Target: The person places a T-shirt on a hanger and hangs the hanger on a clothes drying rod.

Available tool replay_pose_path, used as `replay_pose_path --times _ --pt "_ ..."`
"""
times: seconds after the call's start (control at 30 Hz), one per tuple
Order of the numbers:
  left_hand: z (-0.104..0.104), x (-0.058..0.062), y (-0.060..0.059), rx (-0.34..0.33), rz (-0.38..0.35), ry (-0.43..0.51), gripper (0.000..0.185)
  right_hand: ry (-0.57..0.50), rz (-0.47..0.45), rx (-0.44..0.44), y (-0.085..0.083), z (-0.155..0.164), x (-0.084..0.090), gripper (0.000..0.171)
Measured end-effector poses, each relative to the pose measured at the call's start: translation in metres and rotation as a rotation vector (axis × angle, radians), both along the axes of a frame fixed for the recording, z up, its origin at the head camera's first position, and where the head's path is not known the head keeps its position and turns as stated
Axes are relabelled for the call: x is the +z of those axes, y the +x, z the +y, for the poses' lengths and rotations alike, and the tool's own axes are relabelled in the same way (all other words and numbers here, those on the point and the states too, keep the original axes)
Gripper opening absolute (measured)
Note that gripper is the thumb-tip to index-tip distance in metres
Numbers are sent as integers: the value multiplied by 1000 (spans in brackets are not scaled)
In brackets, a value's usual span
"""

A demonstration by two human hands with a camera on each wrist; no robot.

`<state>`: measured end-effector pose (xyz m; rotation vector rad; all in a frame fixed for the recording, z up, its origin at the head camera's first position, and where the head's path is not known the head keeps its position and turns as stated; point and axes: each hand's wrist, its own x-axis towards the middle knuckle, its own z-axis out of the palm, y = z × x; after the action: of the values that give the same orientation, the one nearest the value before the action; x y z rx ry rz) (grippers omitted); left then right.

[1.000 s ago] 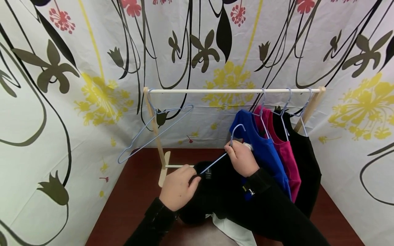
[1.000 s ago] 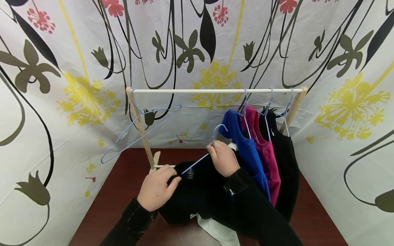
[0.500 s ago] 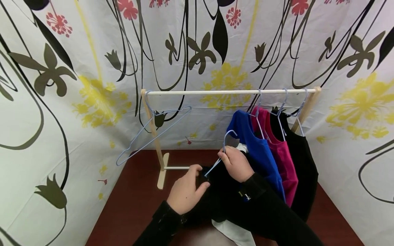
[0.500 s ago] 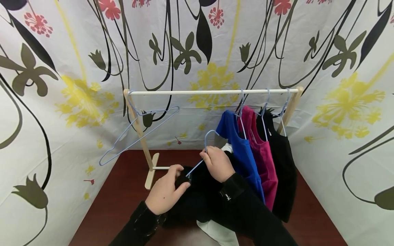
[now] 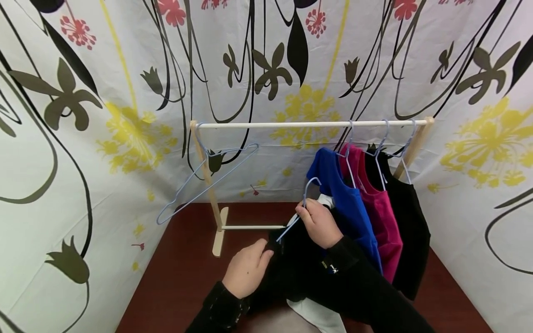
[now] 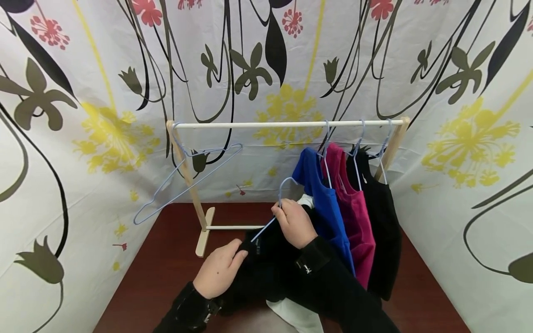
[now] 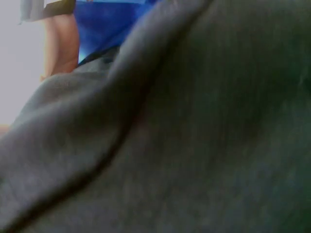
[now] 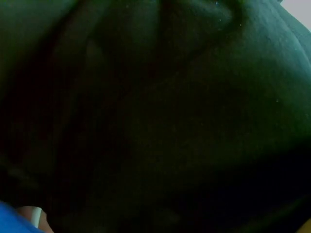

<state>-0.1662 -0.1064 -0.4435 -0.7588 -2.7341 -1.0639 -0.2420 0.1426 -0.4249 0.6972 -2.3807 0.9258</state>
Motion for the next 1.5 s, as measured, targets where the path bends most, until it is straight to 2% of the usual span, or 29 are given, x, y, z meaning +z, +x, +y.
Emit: replay_pose_path --times 0.2,0.37,0.57,0.73,0.87,1.07,1.23,1.33,1.5 --pt "-8 -11 4 -32 -91 104 19 -39 -27 -3 3 -5 -15 19" --pt "-14 -18 10 -44 -81 192 22 -60 22 27 4 -6 -30 22" --pt "-22 -16 18 -41 -109 256 25 -25 180 88 -4 4 -48 19" --pt "-28 -12 24 -47 -123 292 27 -37 180 49 -9 16 -57 21" --pt "-31 -11 26 -43 -121 307 26 -29 153 11 -13 24 -60 22" --pt "-30 -12 29 -72 -161 342 23 -22 201 -8 -18 30 -60 25" --pt "-29 -11 34 -122 -233 355 23 -40 213 -30 -21 36 -59 29" --pt "-29 -9 38 -135 -301 375 22 -52 199 -60 -22 41 -58 28" --pt "-33 -1 43 -151 -411 434 23 -152 135 -81 -22 53 -49 29"
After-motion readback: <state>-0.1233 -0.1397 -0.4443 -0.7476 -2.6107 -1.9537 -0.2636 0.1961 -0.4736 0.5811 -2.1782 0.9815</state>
